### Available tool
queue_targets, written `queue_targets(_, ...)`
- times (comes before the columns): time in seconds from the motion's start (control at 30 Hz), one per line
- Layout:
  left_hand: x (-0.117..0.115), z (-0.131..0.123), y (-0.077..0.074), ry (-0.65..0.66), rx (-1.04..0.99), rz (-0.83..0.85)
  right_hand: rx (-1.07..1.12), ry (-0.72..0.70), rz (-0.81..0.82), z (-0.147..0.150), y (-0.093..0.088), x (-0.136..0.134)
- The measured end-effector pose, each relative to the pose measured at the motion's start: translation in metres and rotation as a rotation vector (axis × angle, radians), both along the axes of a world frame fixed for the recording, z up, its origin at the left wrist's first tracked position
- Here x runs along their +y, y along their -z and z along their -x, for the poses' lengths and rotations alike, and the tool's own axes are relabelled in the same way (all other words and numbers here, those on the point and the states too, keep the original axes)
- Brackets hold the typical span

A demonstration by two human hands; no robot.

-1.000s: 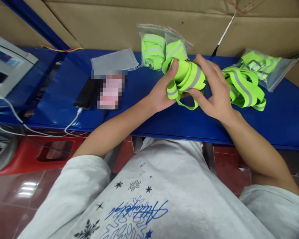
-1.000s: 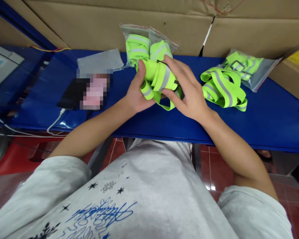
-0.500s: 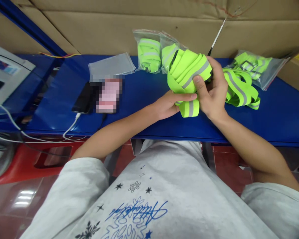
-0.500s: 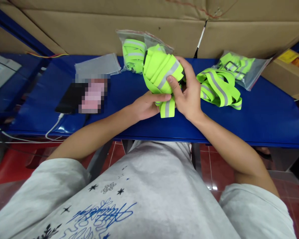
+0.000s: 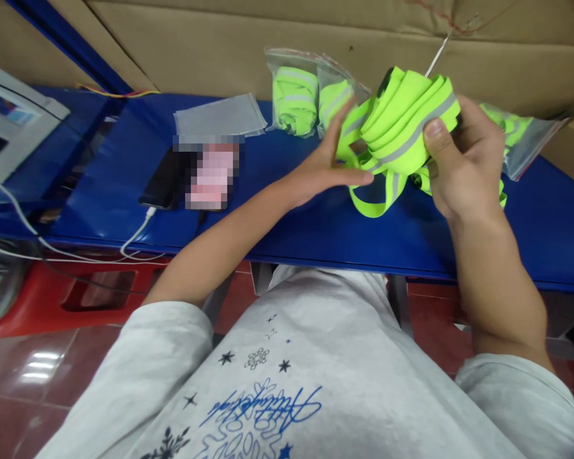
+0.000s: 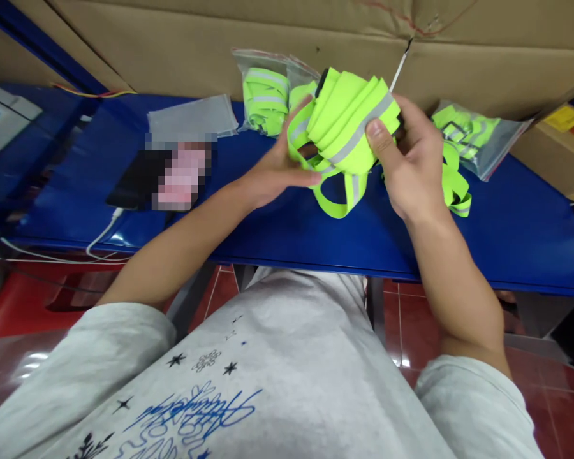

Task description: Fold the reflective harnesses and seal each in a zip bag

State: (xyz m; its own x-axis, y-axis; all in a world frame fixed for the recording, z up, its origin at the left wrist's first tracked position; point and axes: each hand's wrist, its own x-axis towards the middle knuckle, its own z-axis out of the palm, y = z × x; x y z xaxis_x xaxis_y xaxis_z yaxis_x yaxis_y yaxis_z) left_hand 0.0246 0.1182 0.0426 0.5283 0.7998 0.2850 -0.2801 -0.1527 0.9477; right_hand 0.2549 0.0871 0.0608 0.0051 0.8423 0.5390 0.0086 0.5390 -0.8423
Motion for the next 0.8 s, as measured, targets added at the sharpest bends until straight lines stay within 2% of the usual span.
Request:
queue_targets(0.07,0.005,0.009,-0.009,-0.168,-0.024,-0.187,-0.052,0.076,-0.083,-0.005,0.005,0.004)
queue_targets(0.1,0.007,0.013,-0.011,-0.206,-0.014,-0.257,-0.065,0.075,-0.083,-0.006,0.007,0.005)
queue_targets(0.17,0.011,0.016,-0.012,-0.173,0.021,-0.341,-0.068,0.03,-0.05,-0.006,0.01,0.006)
queue_targets(0.27,0.009,0.009,-0.004,-0.02,0.11,-0.241,-0.077,-0.012,-0.035,-0.001,0.012,0.003)
queue_targets(0.37,-0.001,-0.003,0.0,-0.01,0.148,-0.007,-0.06,0.026,0.011,0.007,0.009,-0.004)
queue_targets(0.47,-0.008,-0.004,-0.007,0.001,0.034,0.101,-0.001,0.046,0.05,0.014,0.001,-0.011)
queue_targets(0.57,-0.007,0.003,-0.016,0.064,-0.021,0.149,0.132,-0.056,0.118,0.016,-0.007,-0.013)
queue_targets(0.67,-0.003,0.009,-0.019,-0.006,0.063,0.151,0.246,-0.185,0.265,0.011,-0.01,-0.01)
queue_targets(0.8,-0.001,0.006,-0.007,-0.139,0.178,0.056,0.226,-0.236,0.425,0.002,-0.005,0.0)
